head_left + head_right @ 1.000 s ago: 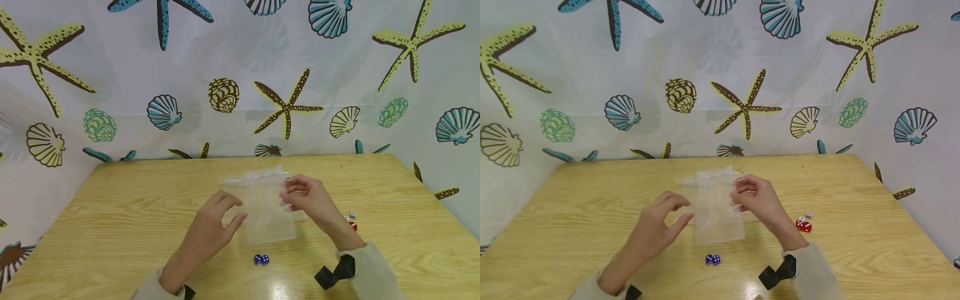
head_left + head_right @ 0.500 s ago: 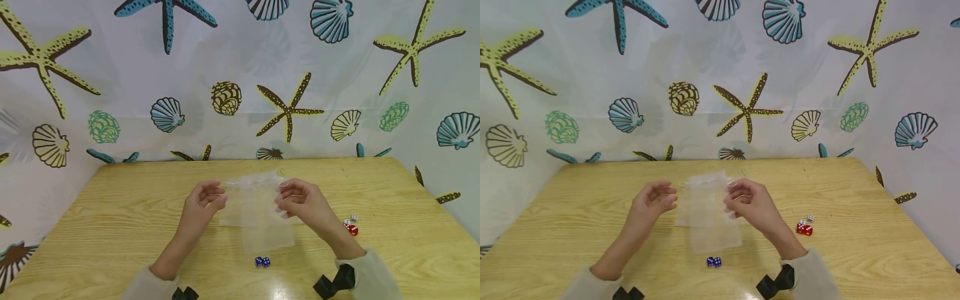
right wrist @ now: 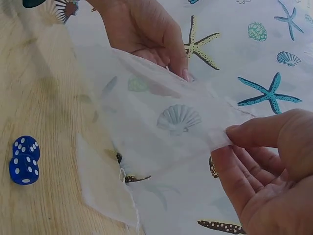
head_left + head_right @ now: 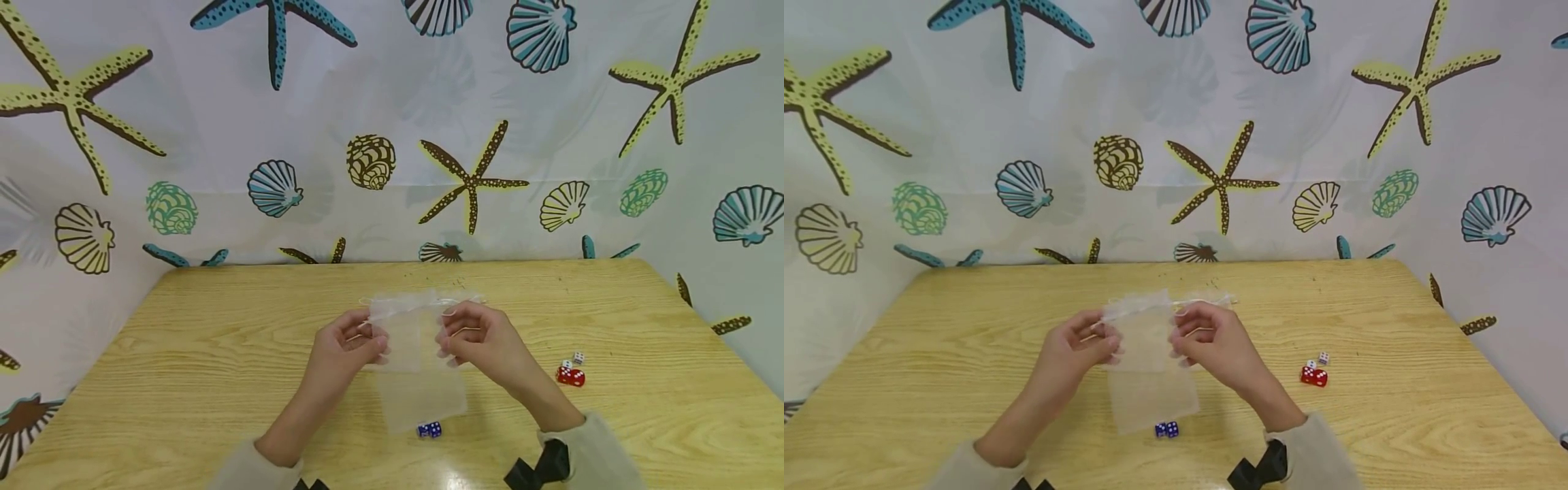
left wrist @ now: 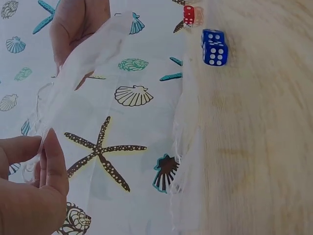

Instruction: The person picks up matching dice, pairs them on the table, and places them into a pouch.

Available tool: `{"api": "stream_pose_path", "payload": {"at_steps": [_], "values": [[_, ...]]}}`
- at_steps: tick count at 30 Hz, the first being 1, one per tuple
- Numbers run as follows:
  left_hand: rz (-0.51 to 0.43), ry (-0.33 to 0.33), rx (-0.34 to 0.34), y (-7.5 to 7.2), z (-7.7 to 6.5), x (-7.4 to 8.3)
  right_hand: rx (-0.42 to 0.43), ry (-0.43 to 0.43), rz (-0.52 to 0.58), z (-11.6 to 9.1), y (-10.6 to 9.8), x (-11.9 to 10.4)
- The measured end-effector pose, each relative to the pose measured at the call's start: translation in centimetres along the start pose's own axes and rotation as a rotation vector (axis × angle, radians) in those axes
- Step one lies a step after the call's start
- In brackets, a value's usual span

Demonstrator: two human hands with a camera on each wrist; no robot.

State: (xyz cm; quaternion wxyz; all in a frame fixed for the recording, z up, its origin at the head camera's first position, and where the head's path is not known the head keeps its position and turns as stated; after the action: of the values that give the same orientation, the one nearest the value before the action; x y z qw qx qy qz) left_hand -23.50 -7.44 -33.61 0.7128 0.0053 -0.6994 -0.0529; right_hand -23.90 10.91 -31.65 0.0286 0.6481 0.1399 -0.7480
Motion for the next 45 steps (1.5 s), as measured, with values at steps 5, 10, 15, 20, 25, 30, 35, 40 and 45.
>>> {"api": "stream_pose_path", "payload": {"at_steps": [5,10,15,20,25,30,35,40,45], "values": [[0.090,0.107,0.067,-0.1,-0.2,0.9,0.002,-0.032,-0.037,0.1,0.0,-0.1],[0.153,0.199,0.098,-0.2,-0.4,1.7,0.012,-0.062,-0.082,0.1,-0.2,-0.2],[0.208,0.287,0.101,0.1,-0.8,2.3,0.013,-0.088,-0.069,0.1,-0.5,-0.7],[0.314,0.410,0.114,0.5,-1.2,3.0,0.006,-0.139,-0.031,-0.2,-0.8,-1.4],[0.460,0.670,0.091,1.4,-2.1,4.2,-0.030,-0.221,-0.018,-0.3,-0.6,-2.1],[0.596,0.886,0.050,2.5,-3.3,5.1,-0.050,-0.314,-0.053,-0.5,-0.3,-2.6],[0.736,0.994,-0.009,3.8,-4.4,5.3,-0.004,-0.392,-0.186,-0.8,-0.3,-2.8],[0.822,1.110,-0.035,4.9,-5.5,5.5,0.023,-0.398,-0.292,-0.7,-0.4,-2.5],[0.860,1.184,-0.025,5.3,-6.1,5.8,0.004,-0.405,-0.295,-0.5,-0.2,-2.6]]}}
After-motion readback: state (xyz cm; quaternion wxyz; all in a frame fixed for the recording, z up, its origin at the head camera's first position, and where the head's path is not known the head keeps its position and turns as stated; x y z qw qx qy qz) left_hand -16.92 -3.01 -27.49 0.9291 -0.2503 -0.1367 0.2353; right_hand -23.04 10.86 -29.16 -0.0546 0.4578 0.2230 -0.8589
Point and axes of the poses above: each hand's wrist, its own z-axis towards the middle knuckle, its own y-axis out of the palm, x = y × z, the point moved 9 cm from there along z, towards the middle knuckle, and after that the axes turned 7 degrees about x, right-handed, at the moved point
